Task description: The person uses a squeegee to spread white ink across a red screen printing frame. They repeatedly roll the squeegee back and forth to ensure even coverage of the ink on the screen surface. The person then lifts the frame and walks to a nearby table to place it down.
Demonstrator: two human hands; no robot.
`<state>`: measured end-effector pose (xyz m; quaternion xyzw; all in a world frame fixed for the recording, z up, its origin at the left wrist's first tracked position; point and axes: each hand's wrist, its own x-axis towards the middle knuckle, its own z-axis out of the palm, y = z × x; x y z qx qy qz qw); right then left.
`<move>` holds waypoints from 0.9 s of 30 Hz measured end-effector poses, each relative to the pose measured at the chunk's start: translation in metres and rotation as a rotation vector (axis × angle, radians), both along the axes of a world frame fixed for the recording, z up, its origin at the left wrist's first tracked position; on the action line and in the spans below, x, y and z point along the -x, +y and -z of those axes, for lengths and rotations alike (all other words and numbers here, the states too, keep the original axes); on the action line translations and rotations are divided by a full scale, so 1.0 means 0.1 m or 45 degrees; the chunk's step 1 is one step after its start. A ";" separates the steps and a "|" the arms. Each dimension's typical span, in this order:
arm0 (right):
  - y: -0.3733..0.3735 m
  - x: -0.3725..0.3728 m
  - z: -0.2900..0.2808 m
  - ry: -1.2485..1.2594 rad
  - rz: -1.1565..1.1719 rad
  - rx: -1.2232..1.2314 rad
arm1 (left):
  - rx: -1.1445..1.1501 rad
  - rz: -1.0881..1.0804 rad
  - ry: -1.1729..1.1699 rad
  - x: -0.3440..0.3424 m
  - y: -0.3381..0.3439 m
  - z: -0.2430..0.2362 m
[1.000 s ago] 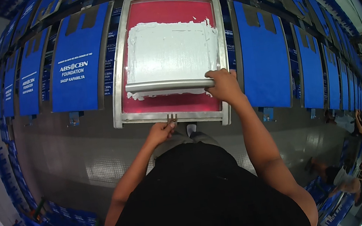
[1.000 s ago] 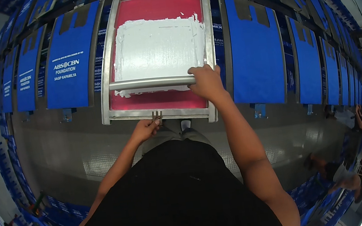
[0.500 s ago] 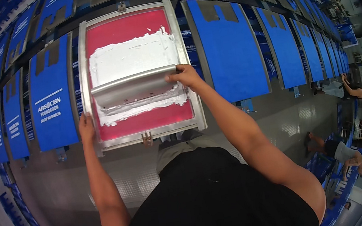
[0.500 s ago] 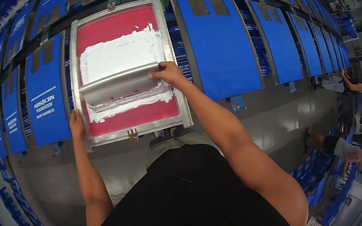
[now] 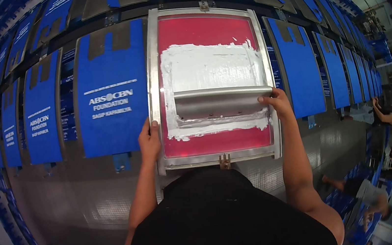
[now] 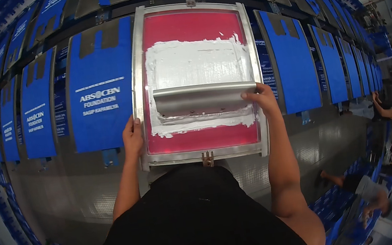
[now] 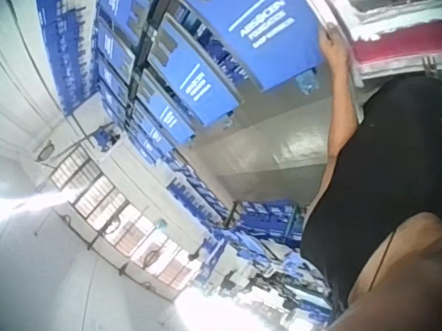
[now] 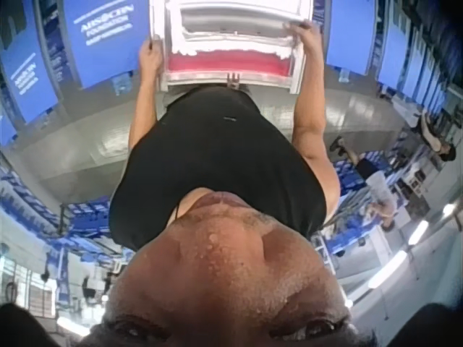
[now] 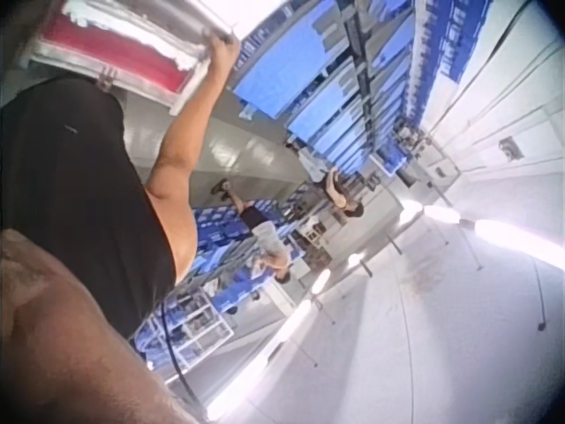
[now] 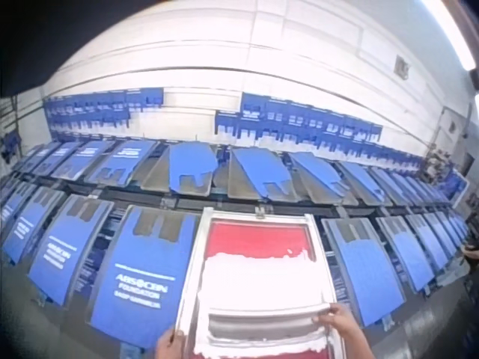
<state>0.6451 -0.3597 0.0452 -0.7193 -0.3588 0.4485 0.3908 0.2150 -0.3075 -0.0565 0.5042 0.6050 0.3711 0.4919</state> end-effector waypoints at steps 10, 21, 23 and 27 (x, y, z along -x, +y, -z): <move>0.13 -1.09 0.22 0.045 -0.070 0.043 | 0.112 -0.158 0.257 -0.97 -0.13 -0.12; 0.07 -1.19 0.72 0.097 -0.169 -0.030 | 0.182 -0.161 -0.048 -0.88 -0.06 0.47; 0.04 -1.19 0.72 0.087 -0.166 -0.037 | 0.144 -0.151 -0.037 -0.90 -0.07 0.44; 0.06 -1.21 0.74 0.065 -0.171 -0.035 | 0.179 -0.167 0.056 -1.04 -0.09 0.27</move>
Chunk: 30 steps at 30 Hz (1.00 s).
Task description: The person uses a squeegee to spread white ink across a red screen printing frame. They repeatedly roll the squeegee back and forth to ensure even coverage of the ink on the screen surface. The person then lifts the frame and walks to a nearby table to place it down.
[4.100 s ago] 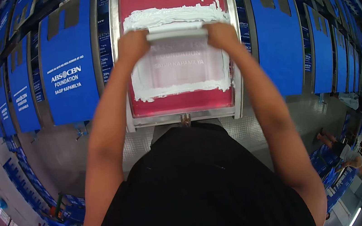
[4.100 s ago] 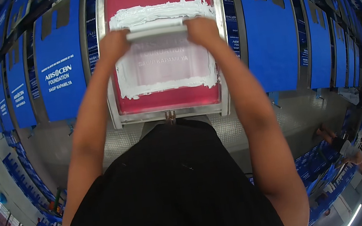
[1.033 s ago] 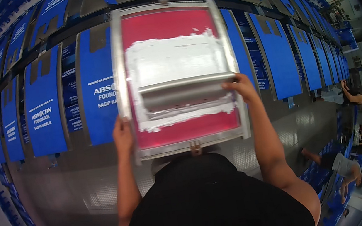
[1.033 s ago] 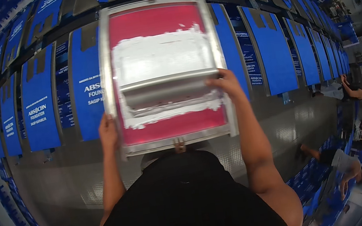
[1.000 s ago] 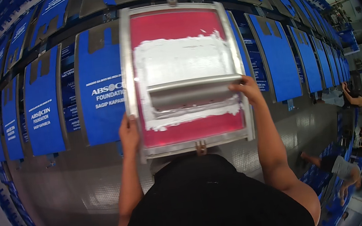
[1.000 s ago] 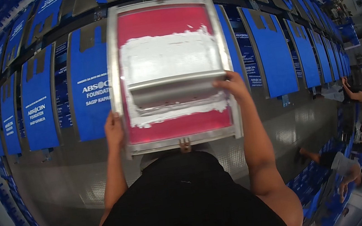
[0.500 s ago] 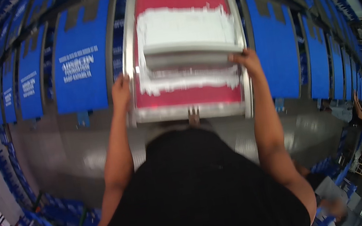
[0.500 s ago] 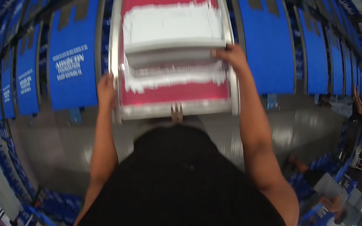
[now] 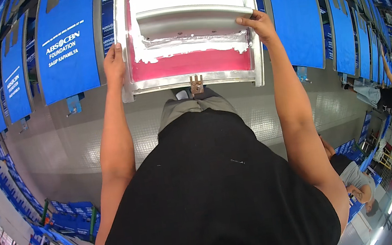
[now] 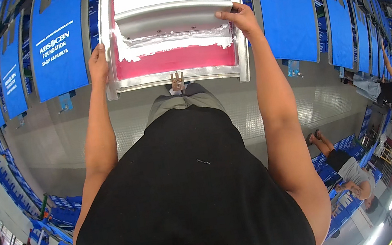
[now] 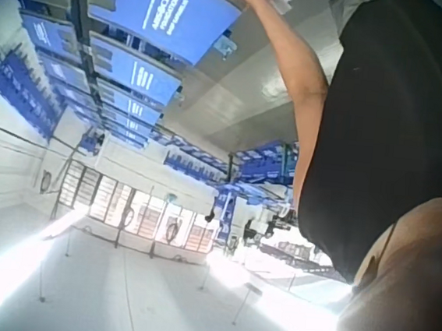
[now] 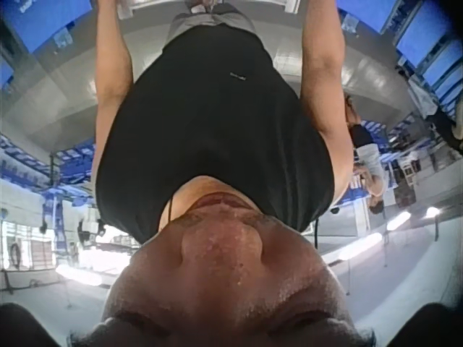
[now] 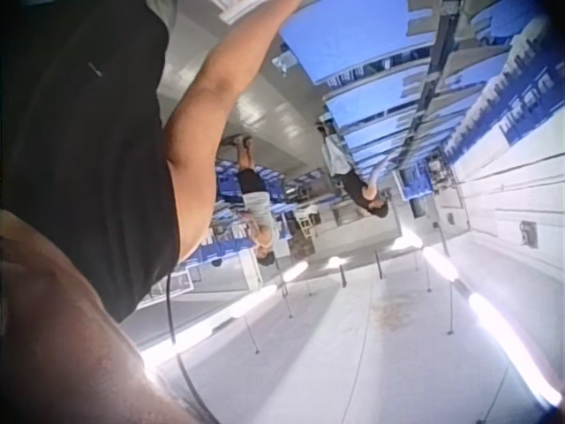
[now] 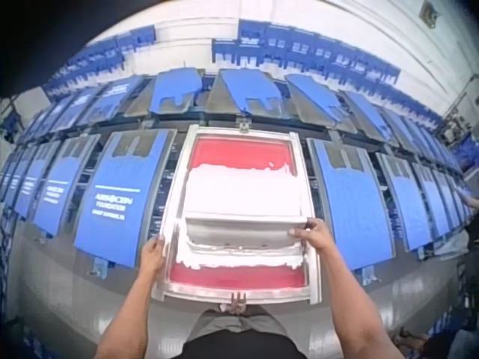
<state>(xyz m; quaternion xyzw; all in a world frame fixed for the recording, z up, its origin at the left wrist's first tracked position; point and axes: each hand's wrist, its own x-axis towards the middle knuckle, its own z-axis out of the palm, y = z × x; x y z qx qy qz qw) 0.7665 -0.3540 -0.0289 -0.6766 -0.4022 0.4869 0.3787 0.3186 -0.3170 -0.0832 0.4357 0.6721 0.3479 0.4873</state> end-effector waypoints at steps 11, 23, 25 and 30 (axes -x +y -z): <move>0.01 -0.04 0.07 0.050 -0.012 -0.029 | -0.087 0.023 0.095 0.00 -0.02 0.03; -0.63 0.61 -0.53 -1.356 -0.819 -0.287 | -0.686 1.266 0.893 -0.74 -0.06 -1.35; -0.55 0.67 -0.61 -1.180 -0.825 -0.090 | -0.186 1.590 1.037 -0.92 0.13 -1.57; 0.05 0.41 -0.70 -1.078 -1.056 0.146 | -0.468 1.445 1.011 -0.96 0.34 -1.36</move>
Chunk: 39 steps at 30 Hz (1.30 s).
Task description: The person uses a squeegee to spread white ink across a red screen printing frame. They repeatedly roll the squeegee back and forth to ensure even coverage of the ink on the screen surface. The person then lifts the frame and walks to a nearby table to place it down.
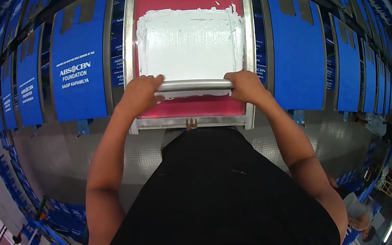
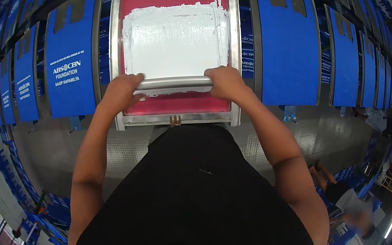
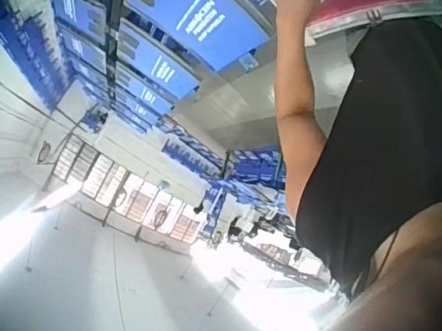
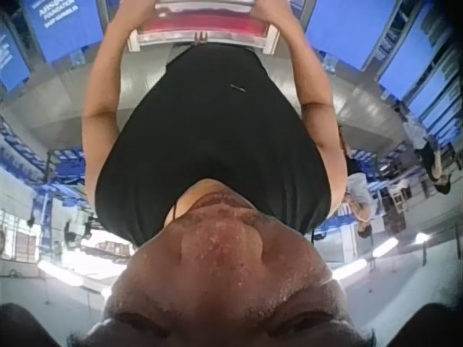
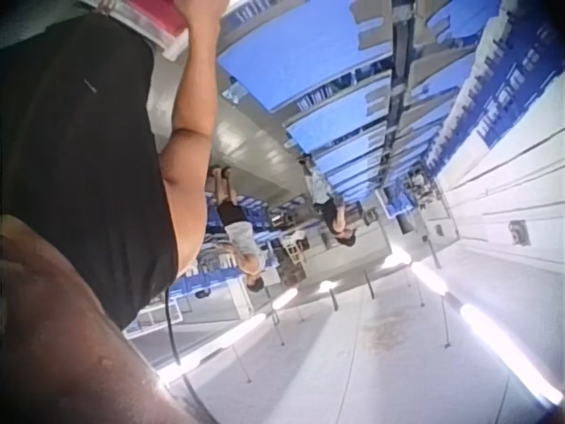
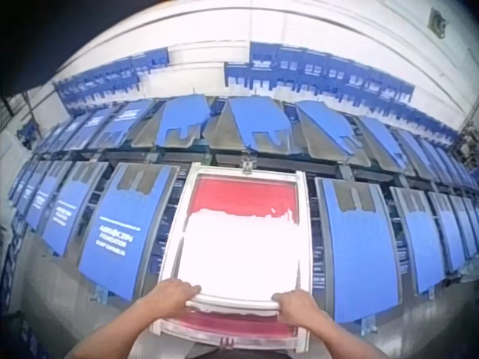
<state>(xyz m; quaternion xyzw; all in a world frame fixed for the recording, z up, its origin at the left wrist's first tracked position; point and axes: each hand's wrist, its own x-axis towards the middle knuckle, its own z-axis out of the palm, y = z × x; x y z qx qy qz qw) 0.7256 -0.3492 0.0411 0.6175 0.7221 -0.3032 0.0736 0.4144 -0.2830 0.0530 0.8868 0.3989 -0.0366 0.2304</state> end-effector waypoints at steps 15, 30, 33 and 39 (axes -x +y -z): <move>1.12 -0.18 0.60 -0.288 -0.034 -0.918 | -0.528 -0.167 -0.159 -0.18 1.11 0.91; -0.58 0.32 0.13 -0.186 0.027 -0.333 | -0.201 -0.235 -0.170 0.12 -0.64 0.43; -0.28 0.36 -0.07 -0.266 0.109 0.084 | -0.050 -0.235 -0.080 0.10 -0.52 0.39; -0.67 0.32 0.38 -0.136 0.040 -0.404 | -0.379 -0.288 -0.275 0.13 -0.85 0.73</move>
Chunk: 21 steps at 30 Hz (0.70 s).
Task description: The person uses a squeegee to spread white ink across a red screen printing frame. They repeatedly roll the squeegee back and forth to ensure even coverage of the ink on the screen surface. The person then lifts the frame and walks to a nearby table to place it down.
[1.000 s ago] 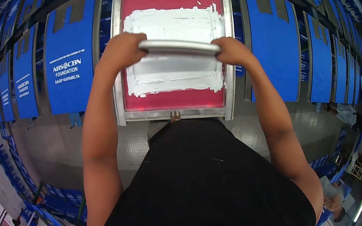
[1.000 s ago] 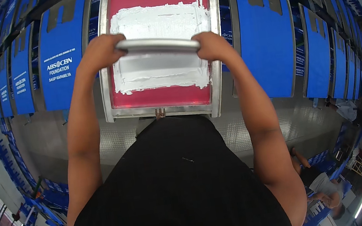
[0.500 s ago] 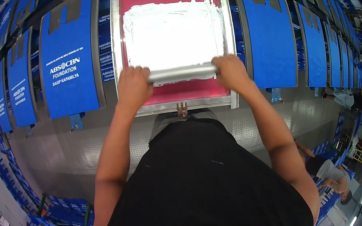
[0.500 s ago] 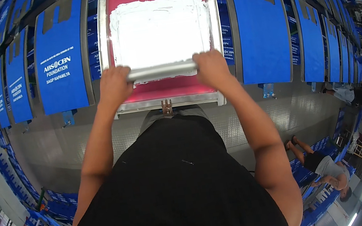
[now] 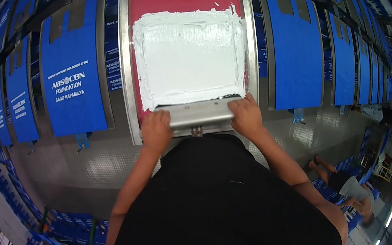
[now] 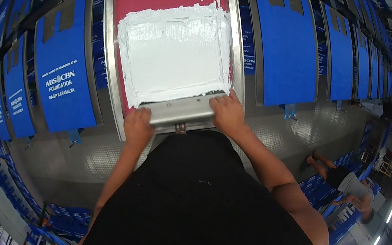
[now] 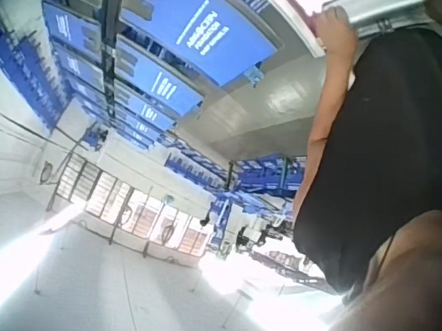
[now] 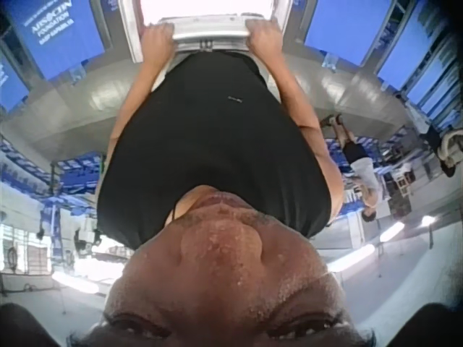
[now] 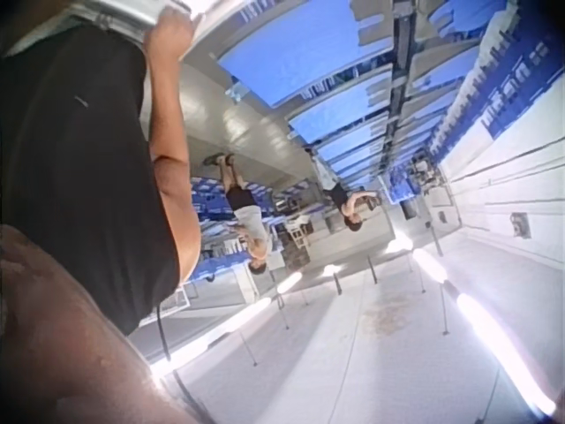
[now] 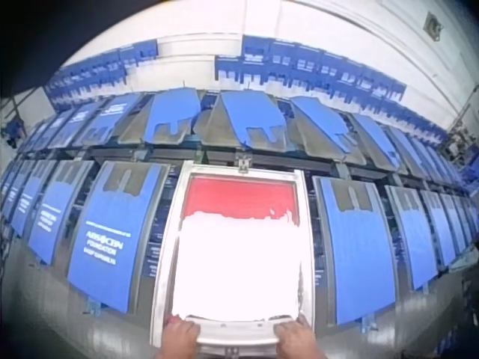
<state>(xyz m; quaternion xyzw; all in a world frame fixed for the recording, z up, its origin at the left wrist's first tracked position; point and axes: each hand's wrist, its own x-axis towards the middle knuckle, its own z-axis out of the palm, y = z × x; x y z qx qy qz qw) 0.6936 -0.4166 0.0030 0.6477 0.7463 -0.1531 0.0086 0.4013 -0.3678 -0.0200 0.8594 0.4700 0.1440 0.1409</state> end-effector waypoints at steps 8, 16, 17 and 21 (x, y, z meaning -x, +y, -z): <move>2.36 -0.53 -0.01 -0.179 0.045 0.027 | 0.174 -0.075 0.385 -0.57 2.38 -0.26; 0.43 -0.13 -0.34 0.038 0.011 0.208 | 0.246 0.043 0.088 0.02 0.45 -0.20; 0.29 -0.10 -0.24 0.029 0.035 0.181 | 0.198 0.043 0.013 0.01 0.26 -0.15; 0.67 -0.20 0.17 -0.013 0.010 -0.038 | 0.185 -0.026 0.150 -0.18 0.85 -0.05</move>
